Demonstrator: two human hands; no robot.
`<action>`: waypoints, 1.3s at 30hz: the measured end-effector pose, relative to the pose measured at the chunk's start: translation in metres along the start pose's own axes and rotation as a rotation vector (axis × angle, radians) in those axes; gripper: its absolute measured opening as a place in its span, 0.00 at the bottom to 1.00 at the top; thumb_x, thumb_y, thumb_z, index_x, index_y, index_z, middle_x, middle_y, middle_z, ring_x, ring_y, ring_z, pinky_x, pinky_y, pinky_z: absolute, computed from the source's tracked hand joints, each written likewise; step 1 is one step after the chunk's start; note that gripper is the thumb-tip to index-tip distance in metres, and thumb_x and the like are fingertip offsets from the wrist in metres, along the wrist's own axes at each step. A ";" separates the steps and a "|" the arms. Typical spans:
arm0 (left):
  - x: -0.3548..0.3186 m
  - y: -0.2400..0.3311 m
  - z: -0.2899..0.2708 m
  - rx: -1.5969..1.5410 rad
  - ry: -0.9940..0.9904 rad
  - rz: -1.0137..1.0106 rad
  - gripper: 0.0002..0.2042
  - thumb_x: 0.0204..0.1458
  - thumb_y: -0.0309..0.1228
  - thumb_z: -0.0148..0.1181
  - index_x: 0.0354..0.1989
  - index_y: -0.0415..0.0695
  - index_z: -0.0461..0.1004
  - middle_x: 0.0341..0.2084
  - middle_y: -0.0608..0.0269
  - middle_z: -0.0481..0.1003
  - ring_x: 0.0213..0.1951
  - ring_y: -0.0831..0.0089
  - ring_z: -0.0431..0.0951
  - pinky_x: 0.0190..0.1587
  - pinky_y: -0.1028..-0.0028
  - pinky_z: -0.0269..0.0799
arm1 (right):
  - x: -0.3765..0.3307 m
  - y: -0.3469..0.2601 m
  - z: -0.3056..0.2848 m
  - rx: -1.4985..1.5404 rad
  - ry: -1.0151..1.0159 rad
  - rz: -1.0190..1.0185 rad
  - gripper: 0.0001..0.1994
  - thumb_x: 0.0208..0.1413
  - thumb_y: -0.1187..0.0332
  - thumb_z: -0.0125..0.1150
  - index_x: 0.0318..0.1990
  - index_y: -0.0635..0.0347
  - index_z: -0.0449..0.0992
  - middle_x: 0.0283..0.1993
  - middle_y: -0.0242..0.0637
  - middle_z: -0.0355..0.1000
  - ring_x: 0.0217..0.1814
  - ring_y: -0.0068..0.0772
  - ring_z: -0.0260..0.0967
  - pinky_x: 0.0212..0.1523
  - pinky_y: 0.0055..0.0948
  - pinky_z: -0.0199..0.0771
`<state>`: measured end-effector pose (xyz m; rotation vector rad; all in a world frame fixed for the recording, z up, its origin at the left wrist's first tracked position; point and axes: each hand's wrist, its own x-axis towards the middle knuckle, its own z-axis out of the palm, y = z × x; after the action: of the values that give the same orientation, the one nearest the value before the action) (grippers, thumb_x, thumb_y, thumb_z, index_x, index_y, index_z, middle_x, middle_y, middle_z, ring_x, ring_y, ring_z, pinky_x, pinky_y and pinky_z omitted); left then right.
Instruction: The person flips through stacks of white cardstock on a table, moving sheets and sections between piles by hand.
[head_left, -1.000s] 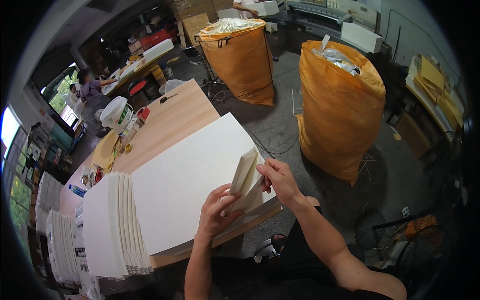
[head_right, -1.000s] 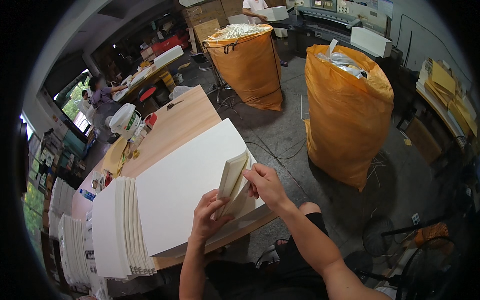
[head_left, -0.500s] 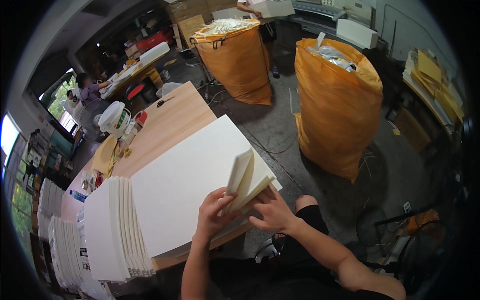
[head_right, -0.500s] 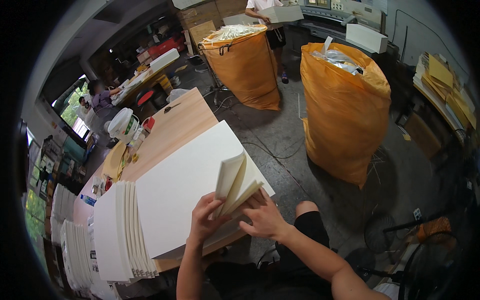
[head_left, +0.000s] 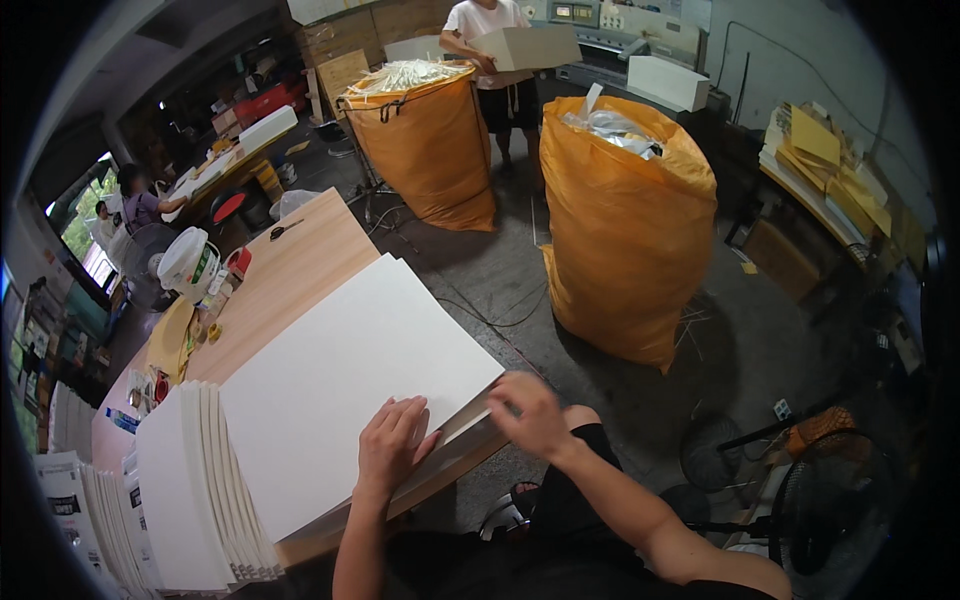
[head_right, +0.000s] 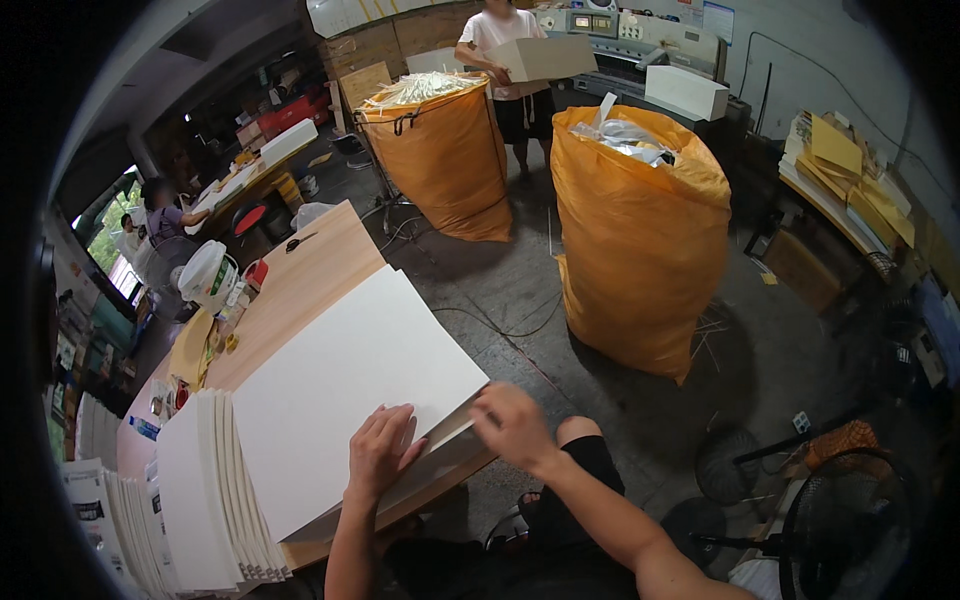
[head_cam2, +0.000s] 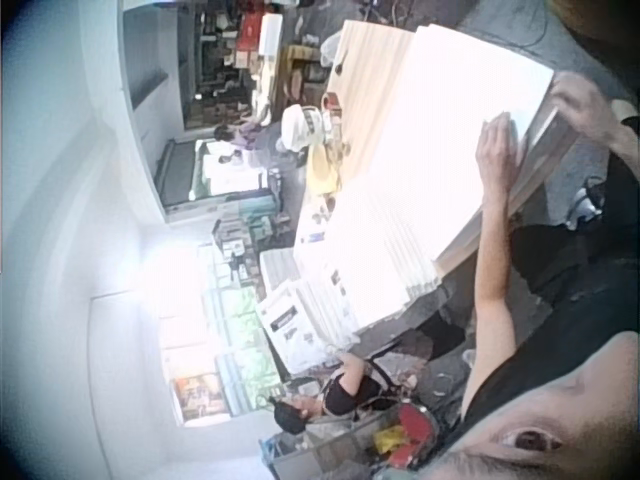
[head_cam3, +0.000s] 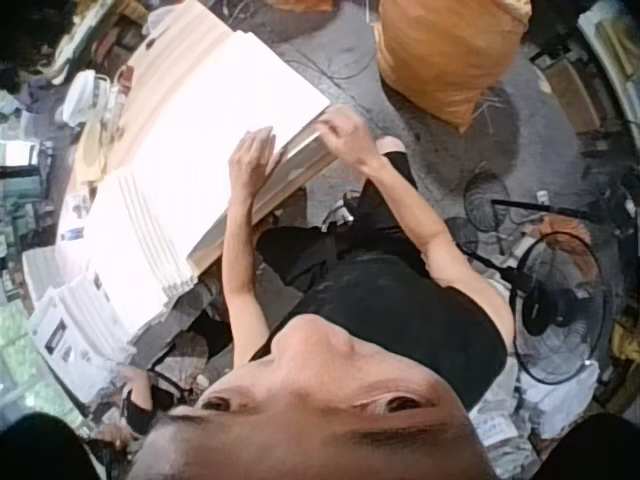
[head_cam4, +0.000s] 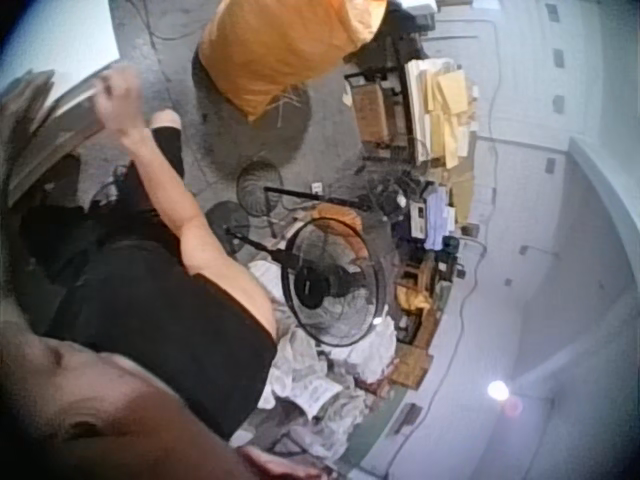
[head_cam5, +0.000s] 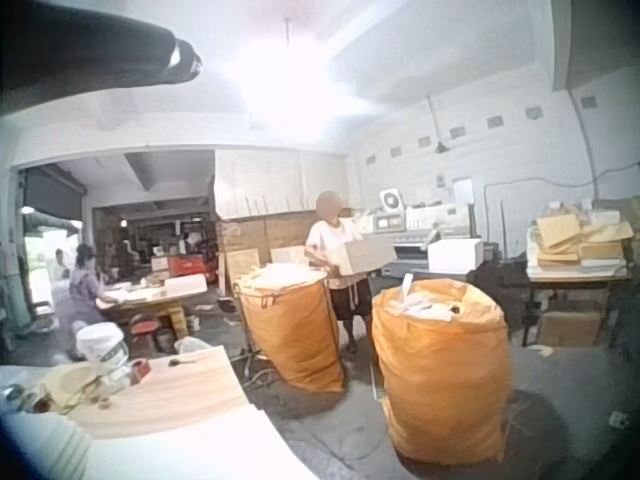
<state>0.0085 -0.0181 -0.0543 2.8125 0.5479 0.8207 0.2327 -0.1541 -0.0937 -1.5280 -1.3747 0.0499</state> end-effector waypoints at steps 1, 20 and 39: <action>0.000 0.001 0.000 -0.014 -0.003 -0.020 0.26 0.49 0.33 0.74 0.58 0.43 0.74 0.49 0.55 0.80 0.51 0.55 0.81 0.58 0.56 0.77 | 0.003 0.002 -0.009 -0.096 0.110 0.088 0.13 0.60 0.60 0.64 0.33 0.63 0.75 0.39 0.45 0.78 0.43 0.52 0.76 0.45 0.46 0.75; -0.008 -0.008 -0.003 -0.129 0.101 -0.040 0.23 0.57 0.22 0.60 0.59 0.63 0.77 0.60 0.49 0.74 0.50 0.54 0.82 0.50 0.62 0.83 | 0.042 -0.044 -0.010 -0.344 0.021 0.278 0.15 0.58 0.63 0.69 0.30 0.58 0.67 0.32 0.38 0.68 0.34 0.41 0.70 0.36 0.41 0.71; -0.232 0.016 -0.162 0.600 0.219 -0.743 0.35 0.45 0.22 0.61 0.68 0.50 0.70 0.62 0.52 0.72 0.67 0.57 0.69 0.72 0.41 0.53 | 0.016 -0.044 -0.004 1.134 -0.211 0.829 0.28 0.61 0.75 0.56 0.69 0.56 0.63 0.61 0.44 0.72 0.59 0.45 0.75 0.49 0.48 0.85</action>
<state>-0.2563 -0.1147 -0.0276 2.5872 1.9953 0.8858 0.2096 -0.1530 -0.0529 -0.9722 -0.5232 1.2944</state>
